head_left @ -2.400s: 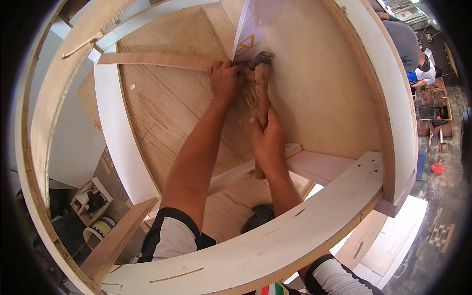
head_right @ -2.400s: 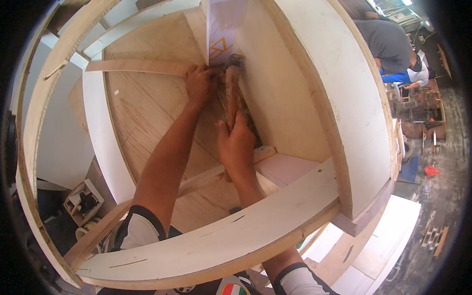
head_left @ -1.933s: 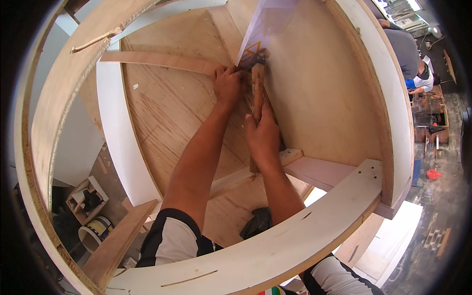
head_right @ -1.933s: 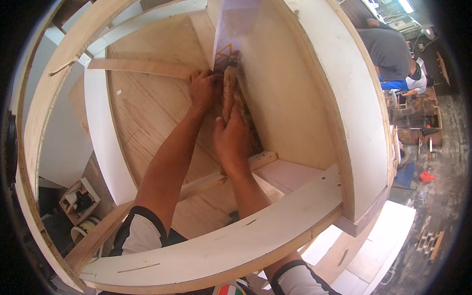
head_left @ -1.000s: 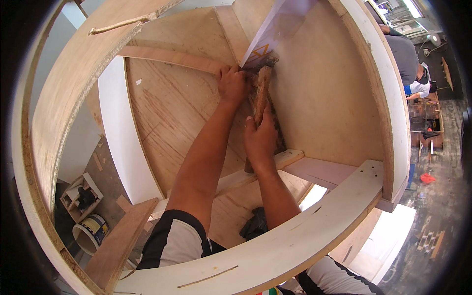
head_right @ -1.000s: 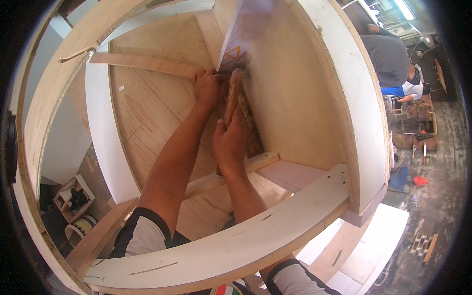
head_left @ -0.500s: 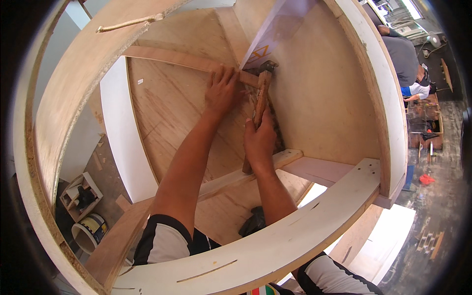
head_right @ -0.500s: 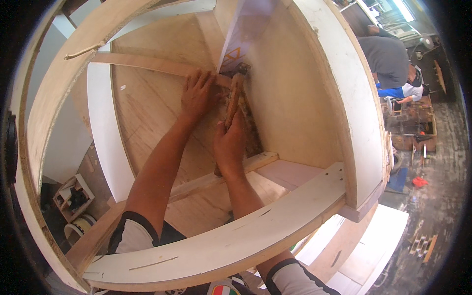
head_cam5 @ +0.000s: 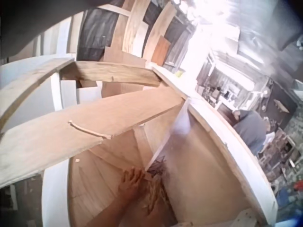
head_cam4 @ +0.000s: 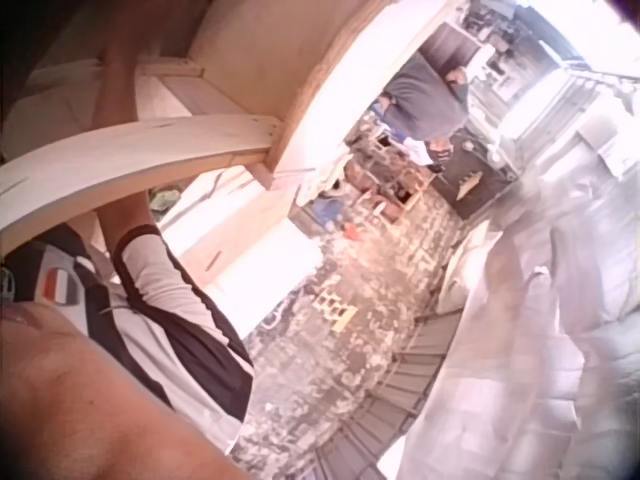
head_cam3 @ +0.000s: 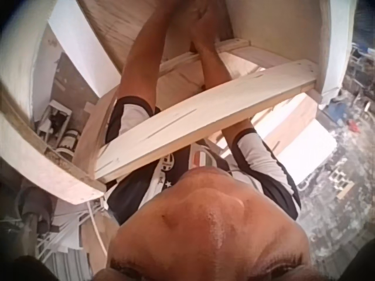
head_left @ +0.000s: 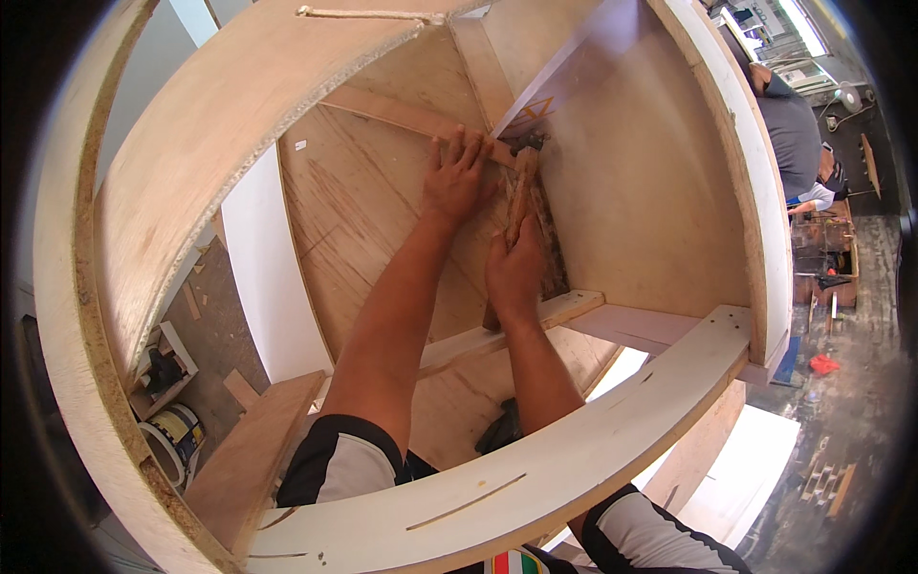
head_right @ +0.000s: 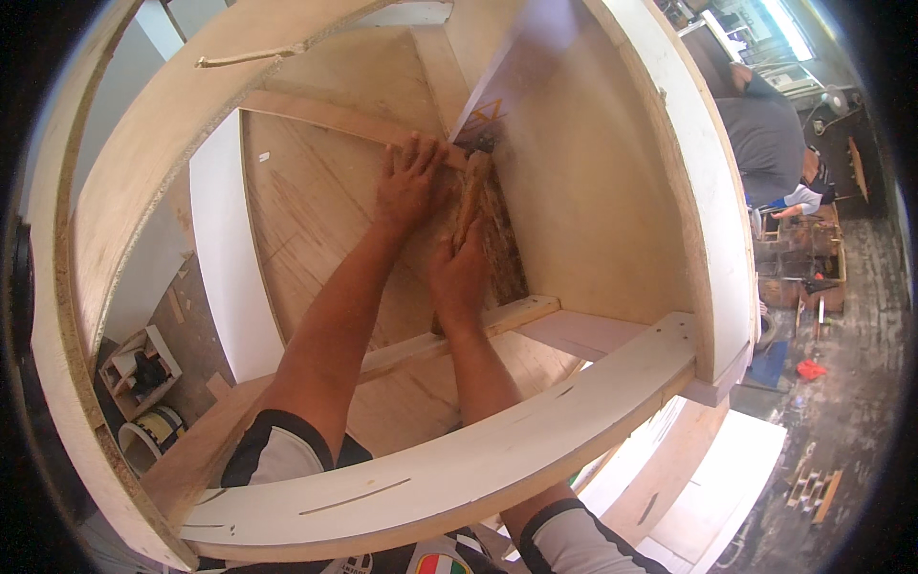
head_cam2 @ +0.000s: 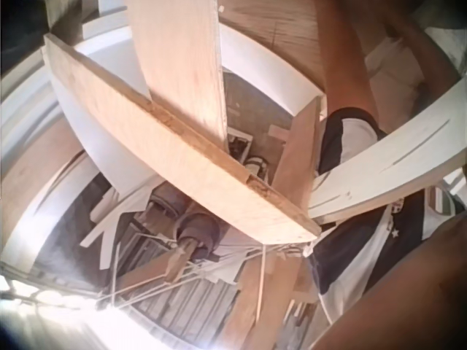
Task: The person hammers nails into wood supports inside a cabinet frame, flips the structure to place a plywood top, and سپس hammers more nails into separate wood pieces before aligning them on the frame.
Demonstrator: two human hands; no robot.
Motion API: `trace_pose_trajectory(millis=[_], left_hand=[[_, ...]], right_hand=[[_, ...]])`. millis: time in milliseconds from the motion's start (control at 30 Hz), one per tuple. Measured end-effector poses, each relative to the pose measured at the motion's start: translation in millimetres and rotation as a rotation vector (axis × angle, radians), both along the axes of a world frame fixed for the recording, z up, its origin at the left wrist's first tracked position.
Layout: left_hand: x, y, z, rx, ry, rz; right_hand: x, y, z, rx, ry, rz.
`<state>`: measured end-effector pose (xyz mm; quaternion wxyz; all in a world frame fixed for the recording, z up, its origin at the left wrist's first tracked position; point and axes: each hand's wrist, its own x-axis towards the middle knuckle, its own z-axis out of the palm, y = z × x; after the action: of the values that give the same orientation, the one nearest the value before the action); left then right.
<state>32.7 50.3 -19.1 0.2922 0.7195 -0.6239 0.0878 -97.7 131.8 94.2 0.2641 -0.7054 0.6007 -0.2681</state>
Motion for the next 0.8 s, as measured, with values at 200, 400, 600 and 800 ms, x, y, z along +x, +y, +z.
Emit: trace_pose_trajectory(millis=[200,400,600,800], left_hand=[[-2,0,3,0.007,0.026,0.007],[-2,-1,1,-0.012,-0.002,0.034],[-3,-3,1,-0.026,0.035,0.024],[-3,2,4,0.018,0.049,0.010]], right_hand=[[0,1,-4,-0.038,-0.118,-0.047],[4,2,-8,-0.011,-0.062,-0.033],[6,-2,2,0.083,0.095,-0.005],[5,3,4,-0.079,-0.114,-0.036]])
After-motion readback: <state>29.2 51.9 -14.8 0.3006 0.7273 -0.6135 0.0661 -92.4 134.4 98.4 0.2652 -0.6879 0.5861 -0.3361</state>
